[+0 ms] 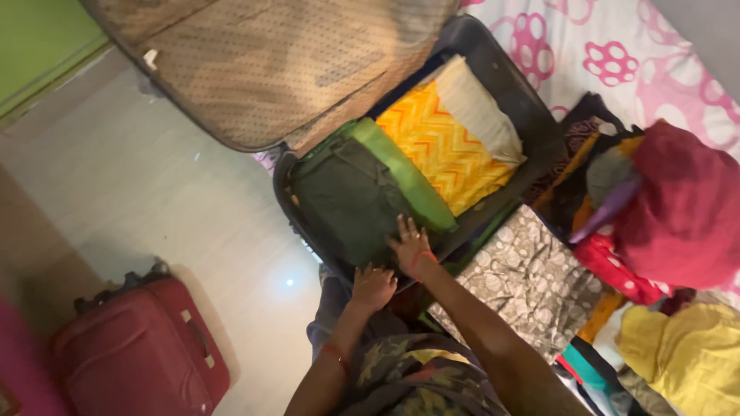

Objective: The person packs a suitcase by placing several folded clothes, including a blue cloth, a yellow patterned garment, and a green garment, into the suitcase.

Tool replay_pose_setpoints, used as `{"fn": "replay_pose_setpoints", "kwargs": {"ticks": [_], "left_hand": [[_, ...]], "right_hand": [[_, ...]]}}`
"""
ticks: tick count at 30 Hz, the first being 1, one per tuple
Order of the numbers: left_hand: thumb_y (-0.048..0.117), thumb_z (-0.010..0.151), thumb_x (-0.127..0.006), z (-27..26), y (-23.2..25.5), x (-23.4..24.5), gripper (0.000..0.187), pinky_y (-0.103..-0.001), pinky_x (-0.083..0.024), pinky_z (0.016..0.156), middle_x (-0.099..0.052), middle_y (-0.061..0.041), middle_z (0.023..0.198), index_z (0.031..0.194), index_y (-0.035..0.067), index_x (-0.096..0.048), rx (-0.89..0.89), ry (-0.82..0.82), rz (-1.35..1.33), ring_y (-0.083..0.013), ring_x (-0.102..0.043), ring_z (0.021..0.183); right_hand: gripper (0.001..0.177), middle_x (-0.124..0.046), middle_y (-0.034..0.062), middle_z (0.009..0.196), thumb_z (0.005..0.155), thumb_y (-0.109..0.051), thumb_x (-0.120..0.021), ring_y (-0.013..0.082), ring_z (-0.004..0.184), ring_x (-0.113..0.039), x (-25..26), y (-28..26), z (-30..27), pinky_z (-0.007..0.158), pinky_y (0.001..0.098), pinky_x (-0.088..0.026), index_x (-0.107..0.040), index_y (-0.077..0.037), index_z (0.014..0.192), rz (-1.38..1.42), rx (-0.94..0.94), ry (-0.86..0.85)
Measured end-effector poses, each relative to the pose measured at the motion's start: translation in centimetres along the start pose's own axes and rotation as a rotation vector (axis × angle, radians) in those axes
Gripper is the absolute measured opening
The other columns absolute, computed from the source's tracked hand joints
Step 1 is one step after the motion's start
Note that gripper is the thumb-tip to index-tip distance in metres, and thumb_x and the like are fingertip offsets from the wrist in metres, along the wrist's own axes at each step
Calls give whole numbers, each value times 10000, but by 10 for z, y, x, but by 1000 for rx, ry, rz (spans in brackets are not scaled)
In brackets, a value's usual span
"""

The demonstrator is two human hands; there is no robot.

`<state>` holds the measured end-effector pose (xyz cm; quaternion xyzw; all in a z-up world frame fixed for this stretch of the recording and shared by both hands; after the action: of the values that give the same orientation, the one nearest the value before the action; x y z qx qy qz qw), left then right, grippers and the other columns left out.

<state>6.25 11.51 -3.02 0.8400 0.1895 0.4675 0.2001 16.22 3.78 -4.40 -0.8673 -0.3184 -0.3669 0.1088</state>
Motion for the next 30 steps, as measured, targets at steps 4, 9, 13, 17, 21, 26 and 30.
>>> {"fn": "replay_pose_setpoints", "kwargs": {"ticks": [4, 9, 13, 17, 21, 26, 30], "left_hand": [[651, 969, -418, 6, -26, -30, 683, -721, -229, 1142, -556, -106, 1468, 1372, 138, -620, 20, -147, 117, -453, -435, 1387], [690, 971, -424, 12, -37, -43, 765, -726, -217, 1136, -543, -137, 1475, 1399, 71, -565, 26, -192, 194, -453, -406, 1408], [566, 916, -566, 7, 3, -13, 640, -709, -315, 1048, -583, -191, 1395, 1304, 58, -590, -130, 42, 347, -413, -493, 1309], [362, 965, -604, 4, 64, 29, 400, -520, -472, 1008, -694, -159, 1220, 1237, 71, -641, -221, 203, 64, -356, -614, 1192], [274, 959, -661, 13, 118, 27, 351, -463, -498, 973, -710, -200, 1192, 1216, 34, -663, -420, 206, -217, -391, -636, 1142], [235, 893, -742, 37, 158, -11, 509, -460, -513, 975, -678, -253, 1221, 1310, -21, -601, -481, 104, -380, -429, -633, 1149], [258, 779, -818, 57, 165, -31, 725, -458, -514, 966, -659, -276, 1232, 1369, -47, -529, -397, 139, -391, -425, -630, 1147]], "right_hand": [[536, -225, 191, 1665, 987, -382, -602, 443, 1549, -166, -14, -13, -30, 1221, 630, -166, -481, -279, 1499, 110, 74, -8], [405, -507, 148, 1504, 955, -296, -634, 329, 1433, -433, -1, 10, -73, 1182, 542, -311, -633, -202, 1349, 395, 49, 402], [361, -632, 98, 1402, 879, -149, -656, 327, 1269, -576, -6, 71, -157, 1051, 451, -463, -679, -177, 1238, 567, -105, 863], [397, -599, 179, 1427, 890, -3, -582, 378, 1200, -610, -54, 144, -232, 975, 469, -519, -666, -72, 1272, 678, -389, 1093], [326, -599, 214, 1368, 892, -74, -668, 427, 1198, -590, -112, 194, -309, 991, 524, -484, -670, -100, 1217, 611, -837, 1211], [454, -601, 237, 1315, 894, -118, -692, 449, 1188, -570, -172, 200, -359, 1001, 532, -465, -601, -77, 1336, 772, -1093, 1319], [608, -571, 315, 1258, 852, -134, -731, 489, 1127, -555, -192, 190, -370, 963, 541, -463, -539, -3, 1414, 849, -1201, 1302]]}}
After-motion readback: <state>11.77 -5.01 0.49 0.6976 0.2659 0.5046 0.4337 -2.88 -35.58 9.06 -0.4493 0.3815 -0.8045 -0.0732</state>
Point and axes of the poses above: each hand's wrist, its own z-axis towards the middle knuckle, its own x-axis out of the back of the hand, y = z × x, the point moved 8 cm from there along z, towards the middle knuckle
